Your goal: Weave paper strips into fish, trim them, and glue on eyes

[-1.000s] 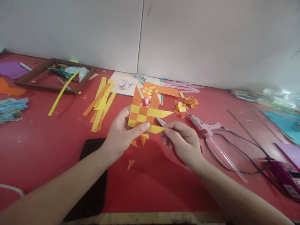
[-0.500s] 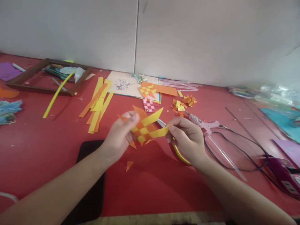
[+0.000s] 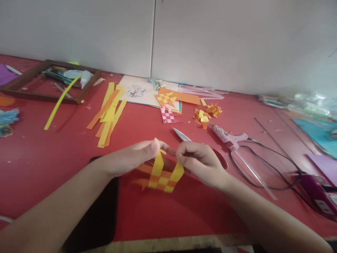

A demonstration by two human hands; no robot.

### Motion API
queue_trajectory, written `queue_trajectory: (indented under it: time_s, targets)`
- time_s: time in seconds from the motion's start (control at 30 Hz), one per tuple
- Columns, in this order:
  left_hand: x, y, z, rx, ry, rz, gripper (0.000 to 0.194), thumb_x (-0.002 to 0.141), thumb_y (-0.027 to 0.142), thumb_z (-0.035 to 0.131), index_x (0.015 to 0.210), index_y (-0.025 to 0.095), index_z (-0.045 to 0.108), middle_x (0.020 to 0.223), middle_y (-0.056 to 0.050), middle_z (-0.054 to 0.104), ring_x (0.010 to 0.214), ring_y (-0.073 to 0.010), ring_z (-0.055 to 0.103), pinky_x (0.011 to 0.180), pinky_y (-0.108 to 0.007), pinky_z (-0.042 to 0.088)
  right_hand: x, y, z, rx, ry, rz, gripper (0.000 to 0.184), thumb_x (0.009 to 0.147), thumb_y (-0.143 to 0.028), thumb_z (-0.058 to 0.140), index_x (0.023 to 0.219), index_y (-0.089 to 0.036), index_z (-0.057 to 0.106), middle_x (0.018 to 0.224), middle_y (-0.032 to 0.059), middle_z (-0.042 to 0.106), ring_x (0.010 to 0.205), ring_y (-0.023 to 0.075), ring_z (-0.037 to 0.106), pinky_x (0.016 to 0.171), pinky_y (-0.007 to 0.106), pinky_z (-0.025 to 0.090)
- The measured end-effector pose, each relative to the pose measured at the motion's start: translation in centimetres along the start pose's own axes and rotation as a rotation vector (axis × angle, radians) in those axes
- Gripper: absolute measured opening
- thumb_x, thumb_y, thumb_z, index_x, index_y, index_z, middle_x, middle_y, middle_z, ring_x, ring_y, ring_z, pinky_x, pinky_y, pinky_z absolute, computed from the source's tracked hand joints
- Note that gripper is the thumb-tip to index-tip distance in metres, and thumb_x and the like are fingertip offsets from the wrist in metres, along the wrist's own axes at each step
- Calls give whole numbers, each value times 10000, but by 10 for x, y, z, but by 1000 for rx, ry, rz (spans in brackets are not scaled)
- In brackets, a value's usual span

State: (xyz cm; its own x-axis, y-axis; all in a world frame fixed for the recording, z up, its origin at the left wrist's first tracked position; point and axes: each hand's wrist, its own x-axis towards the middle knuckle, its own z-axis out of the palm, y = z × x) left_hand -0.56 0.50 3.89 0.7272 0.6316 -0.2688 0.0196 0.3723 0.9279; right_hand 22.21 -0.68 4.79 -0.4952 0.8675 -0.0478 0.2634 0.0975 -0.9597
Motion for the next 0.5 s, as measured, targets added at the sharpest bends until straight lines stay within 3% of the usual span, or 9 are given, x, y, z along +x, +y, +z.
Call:
queue_trajectory:
  time_s: [0.13, 0.23, 0.5]
  targets:
    - [4, 0, 8, 195, 110, 1, 452, 759, 591, 721, 985, 205, 655, 857, -46, 663, 703, -169, 591, 583, -245, 439, 2, 1, 6, 5, 55, 98, 181, 868, -283, 539, 719, -185, 568, 564, -54, 432, 493, 68, 363, 454, 211, 290]
    - [10, -1, 12, 257, 219, -15, 332, 713, 442, 802, 876, 199, 644, 721, 15, 591, 613, -124, 504, 547, -227, 378, 4, 4, 8, 12, 109, 103, 170, 866, -309, 561, 755, -184, 590, 593, -47, 470, 496, 65, 370, 452, 210, 301]
    - [12, -1, 18, 238, 376, 28, 241, 740, 415, 761, 783, 199, 662, 638, 27, 538, 544, -102, 418, 481, -222, 287, 5, 4, 9, 35, 164, 28, 177, 868, -352, 618, 808, -186, 608, 676, -22, 541, 559, 80, 456, 505, 217, 388]
